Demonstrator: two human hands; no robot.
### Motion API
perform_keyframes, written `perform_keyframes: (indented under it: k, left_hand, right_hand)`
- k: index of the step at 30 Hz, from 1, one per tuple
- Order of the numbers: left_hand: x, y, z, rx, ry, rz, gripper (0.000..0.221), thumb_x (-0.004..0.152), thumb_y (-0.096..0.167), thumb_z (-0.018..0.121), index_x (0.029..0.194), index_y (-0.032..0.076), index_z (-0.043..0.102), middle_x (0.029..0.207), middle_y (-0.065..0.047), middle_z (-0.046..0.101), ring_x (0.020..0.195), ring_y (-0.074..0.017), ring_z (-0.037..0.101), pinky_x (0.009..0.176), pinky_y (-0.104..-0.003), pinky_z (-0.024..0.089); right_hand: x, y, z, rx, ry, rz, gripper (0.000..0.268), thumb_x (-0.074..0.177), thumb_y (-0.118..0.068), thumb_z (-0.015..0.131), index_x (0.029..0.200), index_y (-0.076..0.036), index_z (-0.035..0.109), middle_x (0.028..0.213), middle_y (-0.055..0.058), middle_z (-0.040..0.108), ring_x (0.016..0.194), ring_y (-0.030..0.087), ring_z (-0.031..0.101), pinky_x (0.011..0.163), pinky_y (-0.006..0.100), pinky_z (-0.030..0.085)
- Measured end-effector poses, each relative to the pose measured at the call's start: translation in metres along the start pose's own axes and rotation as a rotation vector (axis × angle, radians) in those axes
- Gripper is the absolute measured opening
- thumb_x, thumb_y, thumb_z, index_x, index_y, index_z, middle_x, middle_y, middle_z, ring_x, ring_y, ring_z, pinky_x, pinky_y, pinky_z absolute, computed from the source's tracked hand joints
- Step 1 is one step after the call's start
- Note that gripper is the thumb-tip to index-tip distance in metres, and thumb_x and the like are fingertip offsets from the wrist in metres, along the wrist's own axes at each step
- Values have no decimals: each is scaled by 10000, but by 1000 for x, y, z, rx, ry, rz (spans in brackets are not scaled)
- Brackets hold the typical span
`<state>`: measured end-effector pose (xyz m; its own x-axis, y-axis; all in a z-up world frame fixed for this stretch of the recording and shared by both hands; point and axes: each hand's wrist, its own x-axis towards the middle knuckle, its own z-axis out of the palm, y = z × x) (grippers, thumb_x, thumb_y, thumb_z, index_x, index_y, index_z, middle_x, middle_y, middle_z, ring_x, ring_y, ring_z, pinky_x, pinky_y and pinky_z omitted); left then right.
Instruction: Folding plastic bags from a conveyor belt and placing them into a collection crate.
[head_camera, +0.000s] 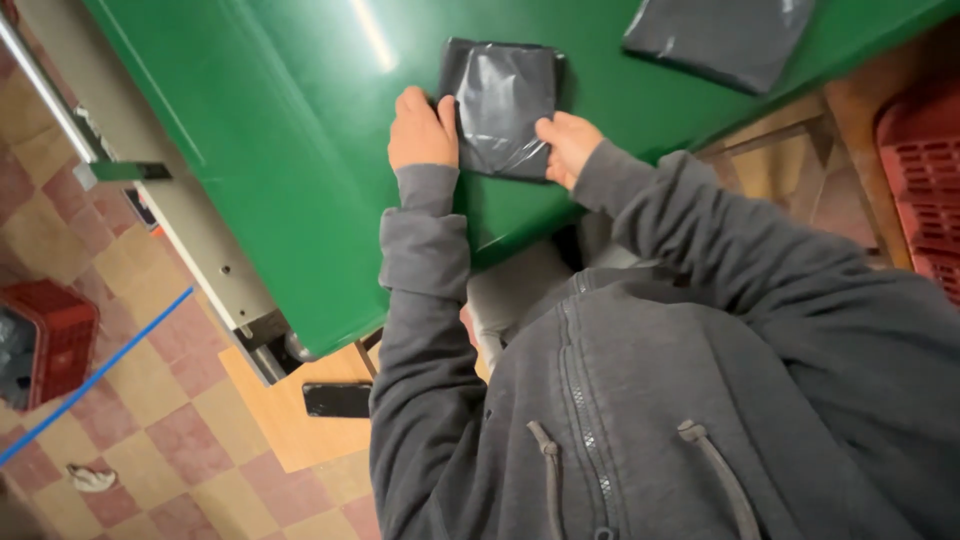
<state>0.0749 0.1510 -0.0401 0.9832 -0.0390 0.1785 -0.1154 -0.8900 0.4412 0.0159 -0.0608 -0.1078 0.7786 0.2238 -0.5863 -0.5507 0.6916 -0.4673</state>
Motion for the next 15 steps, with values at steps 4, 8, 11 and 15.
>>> perform_keyframes:
  k: [4, 8, 11, 15]
  left_hand:
    - [-1, 26, -3, 327, 186, 263, 262, 918, 302, 661, 988, 93, 519, 986, -94, 541, 843, -312, 551, 620, -429, 491]
    - [-29, 119, -82, -163, 215, 541, 235, 891, -39, 702, 1077, -18, 562, 1073, -176, 592, 879, -349, 584, 796, -392, 525]
    - [-24, 161, -58, -318, 192, 461, 224, 908, 11, 658, 1118, -2, 579, 986, -162, 577, 809, -357, 557, 769, -406, 509]
    - [19, 214, 26, -448, 152, 269, 225, 1005, 211, 602, 1220, 172, 548, 1043, -67, 698, 844, -325, 711, 769, -381, 575]
  right_hand:
    - [-11, 9, 1, -221, 65, -133, 298, 957, -137, 597, 1238, -40, 581, 1055, 116, 684, 856, 205, 668, 681, 326, 550]
    - [-72, -16, 7, -751, 240, -805, 595, 901, -114, 716, 1379, 35, 394, 1053, 131, 583, 840, 199, 571, 761, 319, 530]
    - [-96, -76, -10, -574, 148, -1264, 699, 1000, -15, 617, 1582, -67, 235, 1543, 211, 459, 1405, 337, 521, 1243, 410, 408]
    - [-98, -147, -65, -765, 360, -1585, 631, 1112, -240, 732, 1592, -190, 326, 1305, 203, 675, 1060, 368, 676, 978, 454, 541]
